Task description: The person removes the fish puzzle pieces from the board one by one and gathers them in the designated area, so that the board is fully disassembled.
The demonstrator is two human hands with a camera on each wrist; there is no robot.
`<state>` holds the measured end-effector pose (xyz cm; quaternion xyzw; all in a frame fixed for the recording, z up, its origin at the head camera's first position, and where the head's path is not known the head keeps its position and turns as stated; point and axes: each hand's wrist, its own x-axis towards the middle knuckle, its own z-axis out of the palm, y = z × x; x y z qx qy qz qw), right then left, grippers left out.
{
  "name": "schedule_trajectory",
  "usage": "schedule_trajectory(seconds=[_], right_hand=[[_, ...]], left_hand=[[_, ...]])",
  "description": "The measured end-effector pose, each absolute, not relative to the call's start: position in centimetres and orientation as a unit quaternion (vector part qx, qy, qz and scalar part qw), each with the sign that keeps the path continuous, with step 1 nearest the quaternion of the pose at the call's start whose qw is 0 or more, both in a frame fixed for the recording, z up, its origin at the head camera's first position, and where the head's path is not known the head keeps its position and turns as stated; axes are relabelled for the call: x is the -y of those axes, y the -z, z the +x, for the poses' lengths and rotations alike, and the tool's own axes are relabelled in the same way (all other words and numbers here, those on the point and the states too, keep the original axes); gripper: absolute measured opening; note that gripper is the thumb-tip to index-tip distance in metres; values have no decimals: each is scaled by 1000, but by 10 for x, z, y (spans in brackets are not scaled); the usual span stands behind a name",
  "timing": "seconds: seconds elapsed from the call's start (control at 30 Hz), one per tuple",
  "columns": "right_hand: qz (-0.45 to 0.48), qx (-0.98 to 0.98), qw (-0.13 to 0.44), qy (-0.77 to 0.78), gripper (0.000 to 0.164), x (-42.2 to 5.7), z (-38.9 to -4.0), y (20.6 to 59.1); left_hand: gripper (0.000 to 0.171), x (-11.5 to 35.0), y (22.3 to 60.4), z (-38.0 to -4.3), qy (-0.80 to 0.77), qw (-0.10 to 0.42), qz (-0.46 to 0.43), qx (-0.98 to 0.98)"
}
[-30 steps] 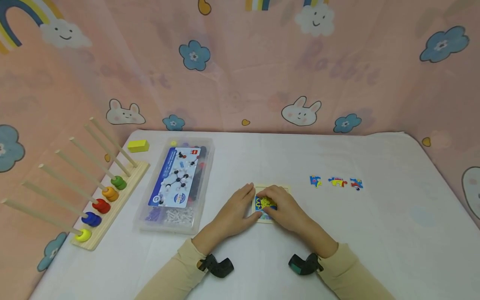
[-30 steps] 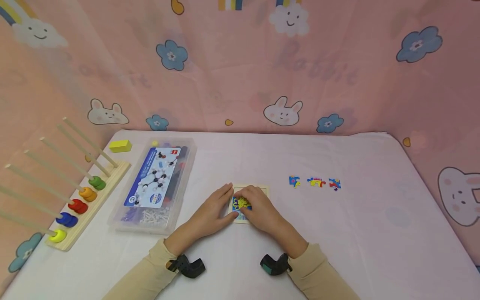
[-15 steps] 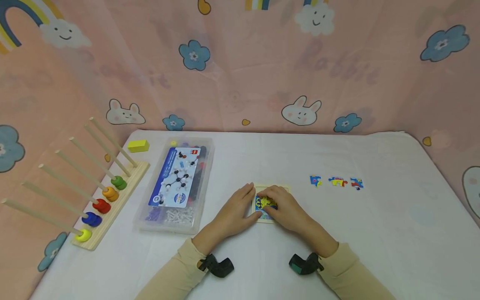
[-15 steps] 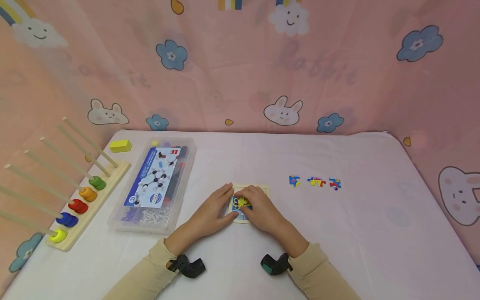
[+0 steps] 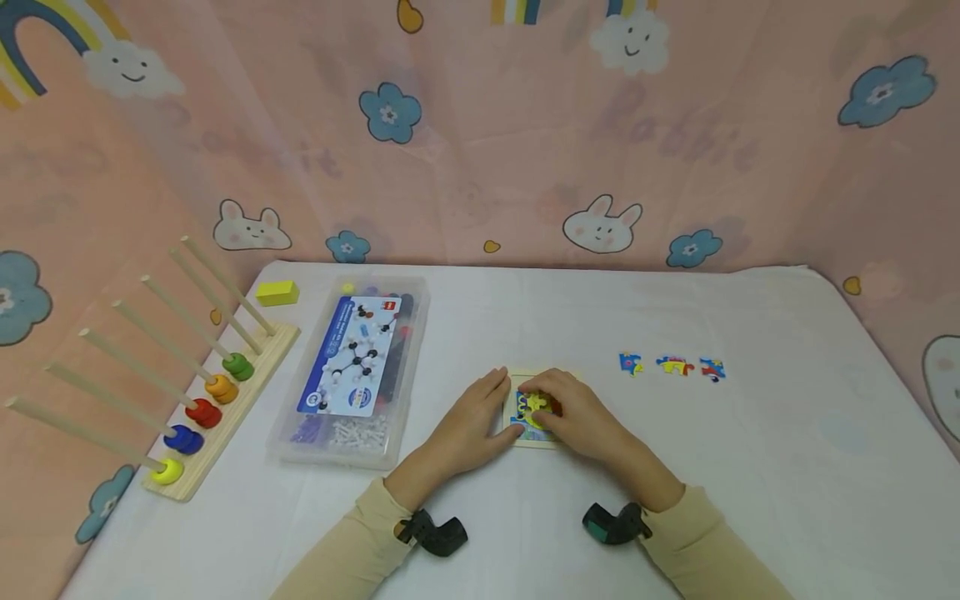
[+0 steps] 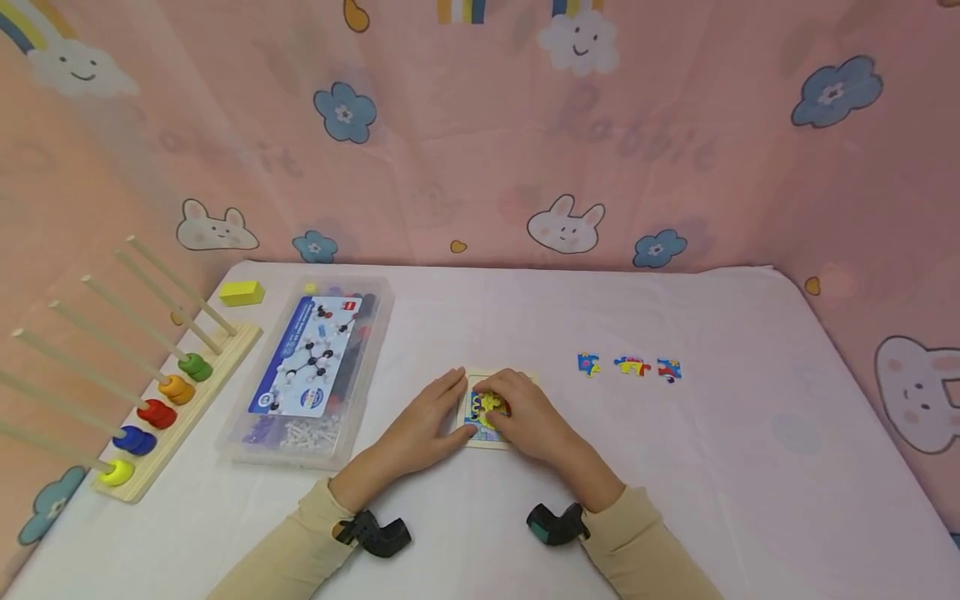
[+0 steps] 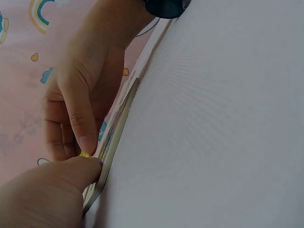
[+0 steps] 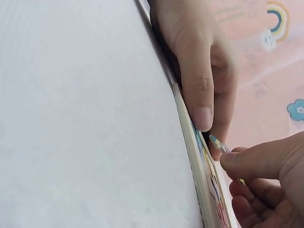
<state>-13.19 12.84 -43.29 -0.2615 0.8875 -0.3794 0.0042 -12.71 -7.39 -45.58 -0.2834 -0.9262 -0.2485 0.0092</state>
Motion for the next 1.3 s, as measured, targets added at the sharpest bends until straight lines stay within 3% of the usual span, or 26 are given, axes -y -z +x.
schedule_trajectory(seconds=[0.17, 0.5, 0.97, 1.3], right_hand=[[-242, -890, 48, 383, 34, -140, -135, 424], [-152, -903, 83, 392, 32, -181, -132, 417], [-154, -924, 33, 350, 32, -247, -122, 424], [-174, -920, 1, 351, 32, -258, -121, 437]], left_hand=[[70, 73, 456, -126, 245, 2, -281, 928], [70, 72, 456, -126, 242, 0, -280, 929], [70, 72, 455, -125, 247, -3, -278, 928], [70, 72, 455, -124, 249, 2, -283, 926]])
